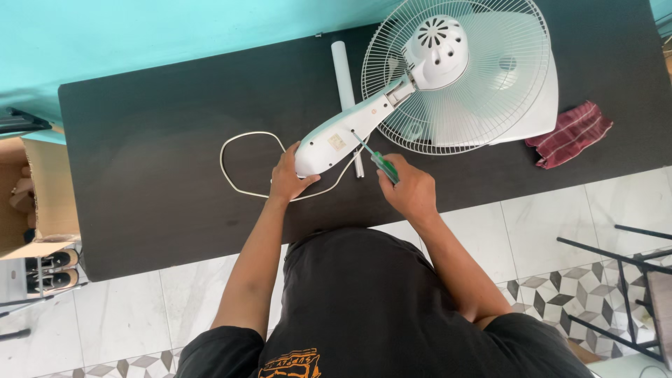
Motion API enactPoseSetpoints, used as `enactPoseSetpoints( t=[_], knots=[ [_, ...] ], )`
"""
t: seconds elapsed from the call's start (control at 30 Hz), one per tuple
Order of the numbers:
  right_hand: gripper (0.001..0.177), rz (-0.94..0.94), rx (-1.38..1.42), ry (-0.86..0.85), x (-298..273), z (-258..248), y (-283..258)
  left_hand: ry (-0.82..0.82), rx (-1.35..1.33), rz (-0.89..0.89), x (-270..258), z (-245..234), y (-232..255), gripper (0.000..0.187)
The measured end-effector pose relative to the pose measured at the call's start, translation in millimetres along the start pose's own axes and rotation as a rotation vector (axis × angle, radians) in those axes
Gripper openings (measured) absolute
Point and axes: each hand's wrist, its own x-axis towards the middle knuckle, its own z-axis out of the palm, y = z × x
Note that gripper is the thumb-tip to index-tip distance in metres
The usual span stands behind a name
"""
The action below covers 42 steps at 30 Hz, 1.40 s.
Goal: The person assembles a white table fan on a dark table. They attach the fan head to the stand, then use a green screwdriver to tighten screws on the fan's neck.
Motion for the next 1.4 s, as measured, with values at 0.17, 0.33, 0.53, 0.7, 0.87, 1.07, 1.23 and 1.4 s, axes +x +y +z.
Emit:
enactPoseSetpoints(
  t=[0.17, 0.33, 0.53, 0.7, 0.87, 1.07, 1.23, 1.4],
  knots=[
    [0.023, -0.067, -0.042, 0.002, 3, 6, 1, -0.007, 0.012, -0.022, 0, 0, 1, 0.105],
    [0.025, -0.162, 0.004, 0.087, 4, 8, -1, 0.032, 0.016, 0.035, -1, 3, 1, 0.104],
    [0.037, -0.075, 0.286, 0.027, 7, 10, 1, 0.009, 0.002, -0.014, -2, 1, 3, 0.104],
    [0.034, -0.227, 0.241, 0.111, 7, 13, 3, -0.004, 0.015, -0.033, 0, -1, 5, 0.104],
    [0.033, -0.268, 0.232, 0.124, 10, 18, 1, 0.007, 0.033, -0.007, 0, 2, 1, 0.105],
    [0.034, -0.243, 0.233, 0.107, 15, 15, -8, 0.013, 0.038, 0.006, 0, 3, -2, 0.105],
    [0.038, -0.249, 0.275, 0.122, 16, 14, -10, 0.011, 0.028, -0.002, -1, 1, 1, 0.105],
    [0.034, -0.194, 0.446, 0.189, 14, 23, -6, -0.008, -0.004, -0.035, -2, -1, 3, 0.104]
  ],
)
